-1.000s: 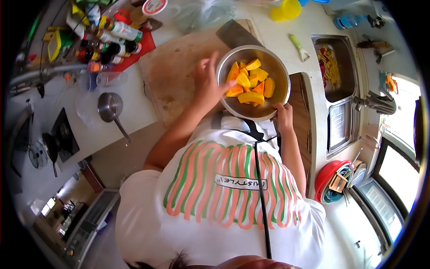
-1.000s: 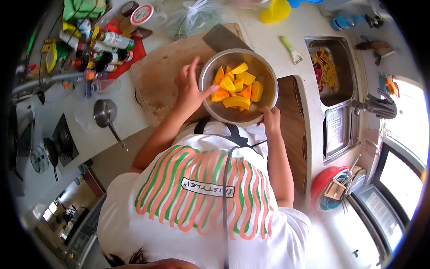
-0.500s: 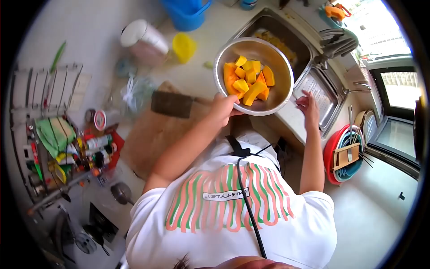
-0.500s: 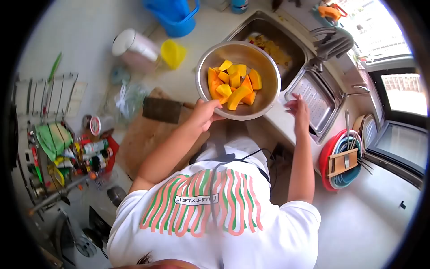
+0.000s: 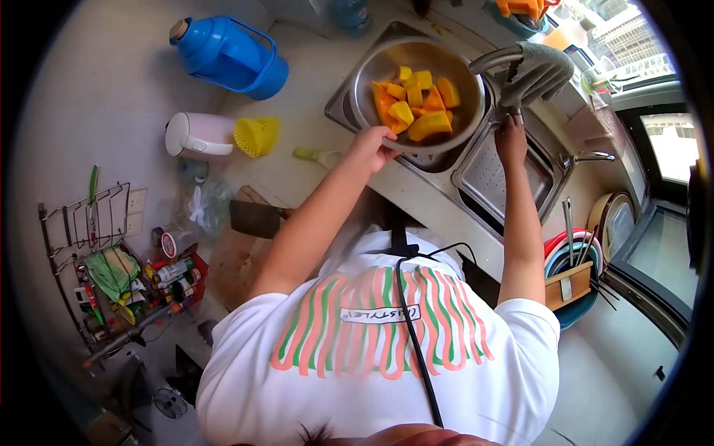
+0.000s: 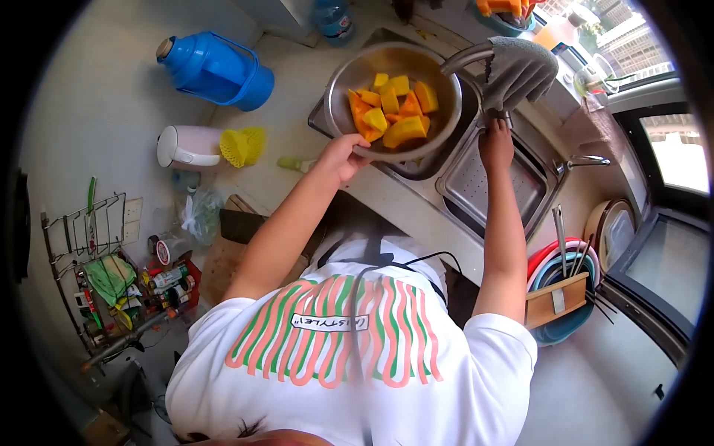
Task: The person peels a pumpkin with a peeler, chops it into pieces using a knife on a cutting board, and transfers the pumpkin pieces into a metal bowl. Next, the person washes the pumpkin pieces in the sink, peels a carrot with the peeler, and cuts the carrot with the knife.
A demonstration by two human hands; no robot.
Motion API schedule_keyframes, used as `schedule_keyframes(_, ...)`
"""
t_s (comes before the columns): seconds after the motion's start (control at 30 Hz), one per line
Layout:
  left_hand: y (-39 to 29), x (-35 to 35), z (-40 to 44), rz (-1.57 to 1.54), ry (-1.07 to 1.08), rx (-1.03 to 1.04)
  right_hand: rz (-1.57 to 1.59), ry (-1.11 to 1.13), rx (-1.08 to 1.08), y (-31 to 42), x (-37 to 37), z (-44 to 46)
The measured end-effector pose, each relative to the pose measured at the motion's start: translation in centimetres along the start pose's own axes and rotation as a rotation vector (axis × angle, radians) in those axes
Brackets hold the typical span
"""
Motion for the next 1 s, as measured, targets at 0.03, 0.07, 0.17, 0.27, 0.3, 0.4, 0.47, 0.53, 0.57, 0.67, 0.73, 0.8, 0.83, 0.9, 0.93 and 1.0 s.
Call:
schedule_keyframes(0.03,0.3,0.5,0.8,-0.010,-0.010,0.007,0.036,0.014,0.011,-0.3,-0.1,-0.8)
schedule_keyframes(0.07,0.3,1.2,1.6,-0.020,-0.011,0.020,0.070,0.018,0.019,-0.6,-0.3,-1.2)
schedule_keyframes(0.17,0.6,2.3,1.5,0.097,-0.010,0.007,0.179,-0.144,0.004,-1.7,-0.9,-2.4)
schedule_keyframes(0.27,-0.4,1.9,4.0,0.005,-0.009,0.068,0.293,-0.087,0.094,-1.9,-0.8,-2.0)
schedule_keyframes(0.3,-1.1,2.9,4.0,-0.009,-0.013,0.116,0.296,-0.127,0.088,-2.0,-0.9,-2.0)
schedule_keyframes(0.4,-1.4,4.1,2.9,0.272,-0.103,0.203,0.328,-0.178,0.079,-2.1,-1.2,-2.5)
schedule_keyframes(0.47,-1.7,3.5,2.8,0.255,-0.113,0.183,0.375,-0.189,0.105,-2.3,-1.0,-2.6)
schedule_keyframes(0.53,-2.1,2.9,3.8,0.126,-0.139,0.155,0.415,-0.205,0.098,-2.3,-1.3,-2.6)
schedule_keyframes(0.57,-1.9,3.1,4.4,0.109,-0.127,0.156,0.434,-0.211,0.094,-2.3,-1.5,-2.7)
schedule_keyframes(0.67,-0.2,4.2,3.5,0.316,-0.078,0.092,0.472,-0.216,0.113,-2.4,-1.6,-2.9)
schedule_keyframes(0.73,-0.2,4.1,2.9,0.276,-0.075,0.096,0.493,-0.220,0.119,-2.5,-1.2,-3.0)
schedule_keyframes(0.8,-1.1,3.4,3.1,0.157,-0.085,0.098,0.511,-0.227,0.104,-2.6,-1.1,-3.1)
schedule_keyframes(0.83,-1.3,3.3,3.3,0.196,-0.097,0.117,0.512,-0.222,0.103,-2.5,-1.1,-3.1)
schedule_keyframes(0.9,-1.4,3.6,3.0,0.262,-0.121,0.150,0.507,-0.204,0.094,-2.3,-1.4,-3.3)
schedule_keyframes(0.93,-1.8,4.2,2.7,0.292,-0.130,0.172,0.467,-0.189,0.072,-2.3,-1.3,-3.1)
schedule_keyframes(1.0,-1.8,4.4,1.8,0.272,-0.100,0.193,0.385,-0.160,0.032,-2.4,-1.2,-2.9)
Point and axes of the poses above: each hand's wrist, its own z-axis towards the middle knuckle, its own x-axis out of the palm, y = z × x, the point moved 10 cm from there along z, towards the middle knuckle, and after that the axes turned 1 degree about -x, right-handed, at the moved point
